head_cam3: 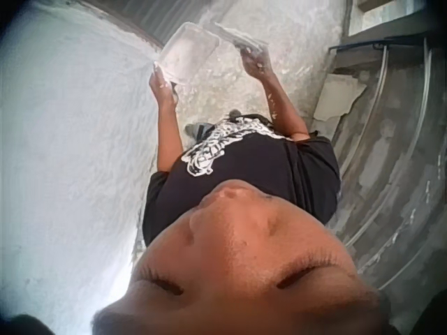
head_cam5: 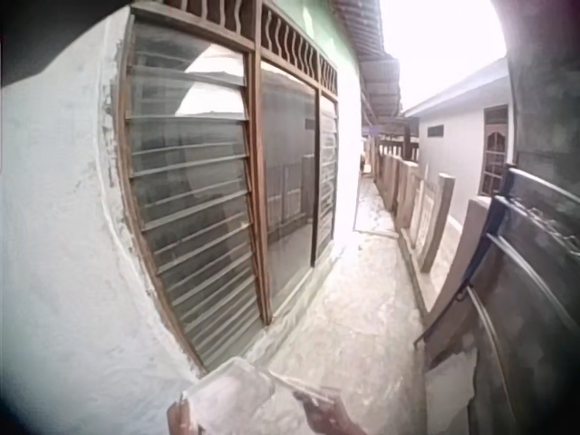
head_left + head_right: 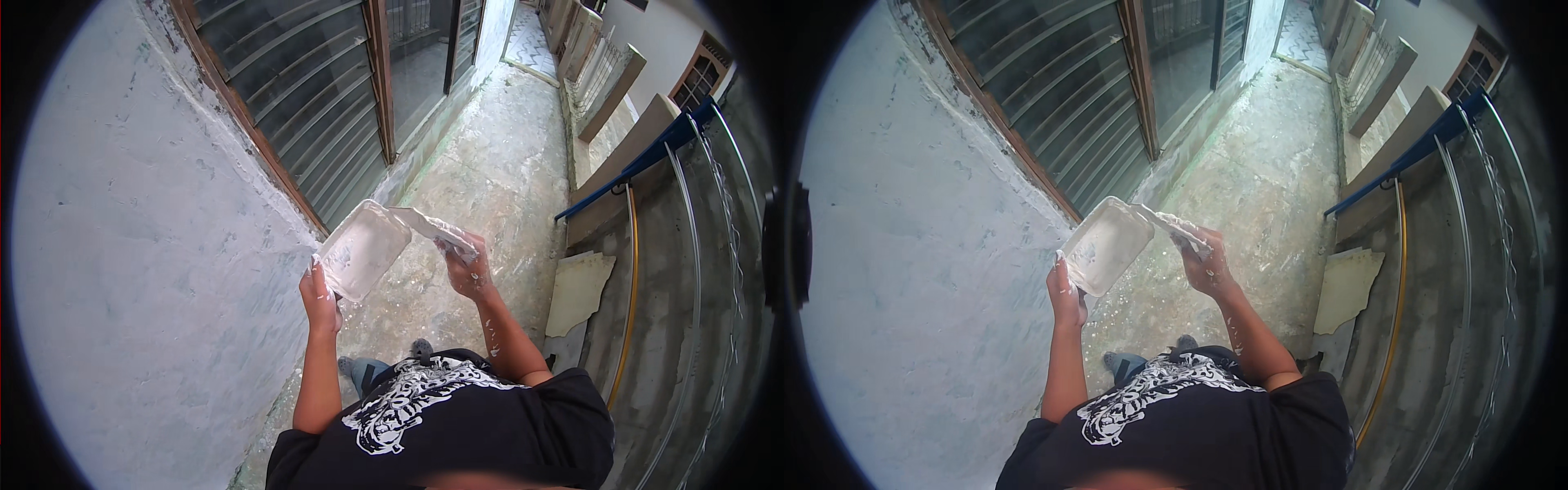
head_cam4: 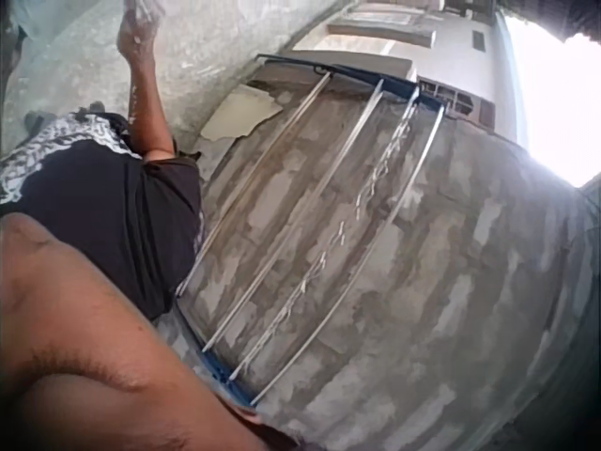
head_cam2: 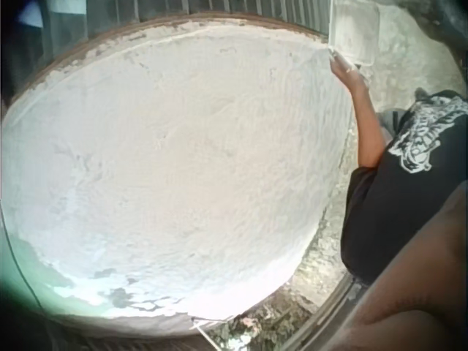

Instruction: Applying plaster or joint compound to an exterior wall using a putty knife and a small tray.

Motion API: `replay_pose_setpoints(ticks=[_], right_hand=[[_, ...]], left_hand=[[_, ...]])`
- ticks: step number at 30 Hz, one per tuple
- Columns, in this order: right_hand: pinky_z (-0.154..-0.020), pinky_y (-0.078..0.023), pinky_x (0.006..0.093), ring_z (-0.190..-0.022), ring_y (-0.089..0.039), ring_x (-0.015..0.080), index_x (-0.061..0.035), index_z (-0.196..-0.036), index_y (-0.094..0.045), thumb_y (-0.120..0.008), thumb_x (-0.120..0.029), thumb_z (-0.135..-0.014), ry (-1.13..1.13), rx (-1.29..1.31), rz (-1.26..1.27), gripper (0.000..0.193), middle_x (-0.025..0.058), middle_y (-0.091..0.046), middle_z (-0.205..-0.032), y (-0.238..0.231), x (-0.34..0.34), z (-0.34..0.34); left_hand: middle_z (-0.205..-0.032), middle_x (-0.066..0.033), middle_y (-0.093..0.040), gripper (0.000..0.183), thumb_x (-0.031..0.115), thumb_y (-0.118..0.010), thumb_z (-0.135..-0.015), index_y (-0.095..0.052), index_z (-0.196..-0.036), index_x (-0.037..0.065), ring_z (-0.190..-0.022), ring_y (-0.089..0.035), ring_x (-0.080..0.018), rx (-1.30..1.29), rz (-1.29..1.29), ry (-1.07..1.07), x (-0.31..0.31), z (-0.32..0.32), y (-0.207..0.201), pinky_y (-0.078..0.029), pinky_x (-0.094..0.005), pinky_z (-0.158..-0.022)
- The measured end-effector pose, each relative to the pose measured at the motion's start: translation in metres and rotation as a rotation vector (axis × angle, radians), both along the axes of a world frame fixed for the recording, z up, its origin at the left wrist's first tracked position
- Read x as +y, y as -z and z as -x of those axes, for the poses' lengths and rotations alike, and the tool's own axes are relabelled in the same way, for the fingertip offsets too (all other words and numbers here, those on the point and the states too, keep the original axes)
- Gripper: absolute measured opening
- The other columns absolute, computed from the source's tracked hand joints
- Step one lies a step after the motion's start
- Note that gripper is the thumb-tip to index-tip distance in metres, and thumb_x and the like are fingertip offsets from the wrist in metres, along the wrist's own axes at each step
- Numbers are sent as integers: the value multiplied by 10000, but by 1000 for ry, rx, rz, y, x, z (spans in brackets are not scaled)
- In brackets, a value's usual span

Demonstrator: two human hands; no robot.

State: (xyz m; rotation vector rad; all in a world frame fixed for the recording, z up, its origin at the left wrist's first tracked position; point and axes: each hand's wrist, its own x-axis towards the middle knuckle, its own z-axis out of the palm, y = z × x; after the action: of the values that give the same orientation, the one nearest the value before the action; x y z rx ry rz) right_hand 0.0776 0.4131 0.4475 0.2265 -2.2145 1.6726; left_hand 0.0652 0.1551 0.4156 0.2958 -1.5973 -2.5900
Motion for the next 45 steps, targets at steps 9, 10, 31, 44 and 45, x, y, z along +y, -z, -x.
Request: replay_pose_setpoints(ticks=[9,10,31,44,45], right_hand=[[-636,-490,303,-705,-649,229,26,-983,-654,-543,75,-806,33,290,-82,215,174,-668,-838,8,-4,-8],[-636,-490,303,-705,-649,229,26,-983,-654,-543,75,-806,35,290,-80,215,174,-668,-838,10,-3,-8],[-918,-476,427,-1048,-566,437,-25,-1264,-532,-414,138,-649,53,283,-297,647,288,-583,-1127,39,28,11],[-858,-481,342,-992,-630,315,-6,-1220,-539,-505,56,-831,124,-27,-296,395,239,-617,-1094,49,57,3],[-889,-464,335,-1018,-618,282,10,-1236,-512,-520,60,-831,80,-39,111,408,209,-616,-1106,54,62,7]], left_hand=[[-867,-42,-576,290,253,-463,-974,-546,-971,-26,-774,-542,-96,29,58,-4,9,0,-1,-447,-276,-676],[-870,-44,-584,299,262,-466,-973,-546,-972,-26,-770,-559,-99,43,49,6,13,0,-1,-464,-276,-666],[-937,-117,-642,384,324,-433,-985,-557,-998,-39,-780,-672,-185,51,0,72,48,-2,-40,-579,-315,-637],[-1178,-139,-584,524,400,-404,-981,-478,-1221,-60,-1063,-599,-237,38,42,81,31,4,-38,-479,-359,-916],[-1178,-139,-584,524,400,-404,-981,-478,-1221,-60,-1063,-599,-237,39,42,86,32,4,-40,-479,-359,-916]])
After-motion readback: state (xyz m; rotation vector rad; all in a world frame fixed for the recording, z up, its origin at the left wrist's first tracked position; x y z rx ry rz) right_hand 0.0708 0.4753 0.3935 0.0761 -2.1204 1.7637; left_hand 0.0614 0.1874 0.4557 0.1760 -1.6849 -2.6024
